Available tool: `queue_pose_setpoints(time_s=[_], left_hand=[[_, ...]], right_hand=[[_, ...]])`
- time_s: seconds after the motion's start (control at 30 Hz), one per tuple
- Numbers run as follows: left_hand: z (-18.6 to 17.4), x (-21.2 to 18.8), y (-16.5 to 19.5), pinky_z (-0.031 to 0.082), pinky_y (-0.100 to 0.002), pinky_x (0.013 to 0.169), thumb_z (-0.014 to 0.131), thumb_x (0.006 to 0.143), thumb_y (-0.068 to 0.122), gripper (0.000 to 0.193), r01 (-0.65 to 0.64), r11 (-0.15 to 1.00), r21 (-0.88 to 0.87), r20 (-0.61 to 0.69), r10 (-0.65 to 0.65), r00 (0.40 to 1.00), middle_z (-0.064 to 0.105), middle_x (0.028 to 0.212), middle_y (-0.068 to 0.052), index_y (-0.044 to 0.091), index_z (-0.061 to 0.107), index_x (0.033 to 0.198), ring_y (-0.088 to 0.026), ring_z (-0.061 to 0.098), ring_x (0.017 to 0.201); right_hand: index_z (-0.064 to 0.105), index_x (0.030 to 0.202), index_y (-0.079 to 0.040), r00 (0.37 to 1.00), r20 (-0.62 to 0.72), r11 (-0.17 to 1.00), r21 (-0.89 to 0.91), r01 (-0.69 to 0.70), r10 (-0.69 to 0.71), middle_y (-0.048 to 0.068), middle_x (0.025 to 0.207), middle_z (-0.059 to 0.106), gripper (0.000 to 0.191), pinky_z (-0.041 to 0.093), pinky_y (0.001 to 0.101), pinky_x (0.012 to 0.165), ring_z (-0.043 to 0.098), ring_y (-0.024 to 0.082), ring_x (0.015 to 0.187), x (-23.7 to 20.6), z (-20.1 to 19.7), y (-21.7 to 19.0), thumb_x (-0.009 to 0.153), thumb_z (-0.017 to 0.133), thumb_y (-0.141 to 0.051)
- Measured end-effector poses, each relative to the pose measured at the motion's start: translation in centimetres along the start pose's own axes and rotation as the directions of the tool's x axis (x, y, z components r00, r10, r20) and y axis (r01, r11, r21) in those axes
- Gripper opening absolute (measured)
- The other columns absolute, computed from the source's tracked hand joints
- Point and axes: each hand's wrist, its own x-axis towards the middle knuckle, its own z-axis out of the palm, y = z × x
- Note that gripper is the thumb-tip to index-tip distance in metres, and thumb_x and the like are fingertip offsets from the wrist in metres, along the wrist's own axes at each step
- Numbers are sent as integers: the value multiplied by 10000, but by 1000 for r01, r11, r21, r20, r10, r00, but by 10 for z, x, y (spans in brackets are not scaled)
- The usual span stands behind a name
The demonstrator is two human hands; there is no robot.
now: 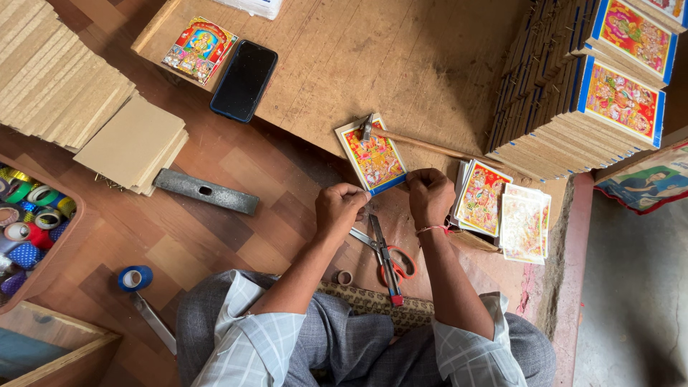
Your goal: The person sits at a low workbench and applies narrow colored tape borders around the edges of small printed religious poster cards, pressing the tape down by hand and trimming it with scissors. They take new tape rolls from a basket, finish one card, and place it with a stack of completed cards.
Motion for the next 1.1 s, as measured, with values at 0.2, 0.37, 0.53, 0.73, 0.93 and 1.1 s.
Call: queue_pose_setpoints(time_s=[0.2, 0.37, 0.53, 0.73, 0.93, 1.1], left_hand=[[-1, -1, 3, 586, -269, 501, 765, 837, 128, 141, 10, 1000, -13, -13, -10, 1000, 718, 719, -54, -12, 763, 851, -114, 685, 591], [0, 0, 3, 580, -269, 502, 765, 839, 127, 143, 4, 1000, 0, -17, -4, 1000, 715, 712, -54, -16, 769, 842, -109, 672, 589], [1, 2, 0, 576, -266, 509, 756, 835, 106, 124, 23, 1000, -19, -24, -23, 999, 718, 717, -53, -17, 769, 847, -103, 669, 588], [1, 4, -3, 573, -260, 510, 750, 841, 94, 117, 29, 998, -50, -9, -29, 1000, 712, 724, -54, -21, 766, 855, -102, 662, 588], [2, 6, -7, 559, -264, 490, 742, 842, 85, 110, 49, 998, -43, -17, -50, 999, 709, 722, -61, -24, 753, 852, -107, 655, 576], [0, 10, -14, 509, -273, 490, 740, 846, 105, 125, 34, 998, 58, -3, -34, 999, 724, 732, -77, -5, 767, 897, -120, 664, 595]], right_hand=[[801, 860, -41, 999, -20, 999, -16, 29, -29, 102, 769, 776, 116, 572, 310, 709, 727, 146, 684, -2, 3, 1, 797, 781, -137], [729, 972, -23, 996, -60, 994, 86, 68, -63, 115, 820, 766, 232, 595, 296, 661, 725, 144, 707, -3, 4, -1, 755, 766, -97], [795, 972, -23, 999, -10, 996, 68, 48, -48, 117, 857, 782, 238, 586, 290, 673, 738, 158, 749, 2, 0, -2, 740, 790, -76], [808, 978, -19, 999, 52, 993, 119, -22, 16, 93, 871, 802, 186, 616, 273, 694, 762, 128, 759, 2, 2, -3, 804, 764, -69], [807, 968, -24, 998, 53, 991, 123, -46, 40, 81, 865, 799, 179, 616, 274, 692, 754, 120, 749, 2, 2, -1, 797, 759, -54], [803, 1021, -29, 1000, -6, 996, 91, 22, -21, 68, 859, 790, 267, 589, 275, 697, 724, 112, 749, 3, 3, 0, 755, 776, -42]])
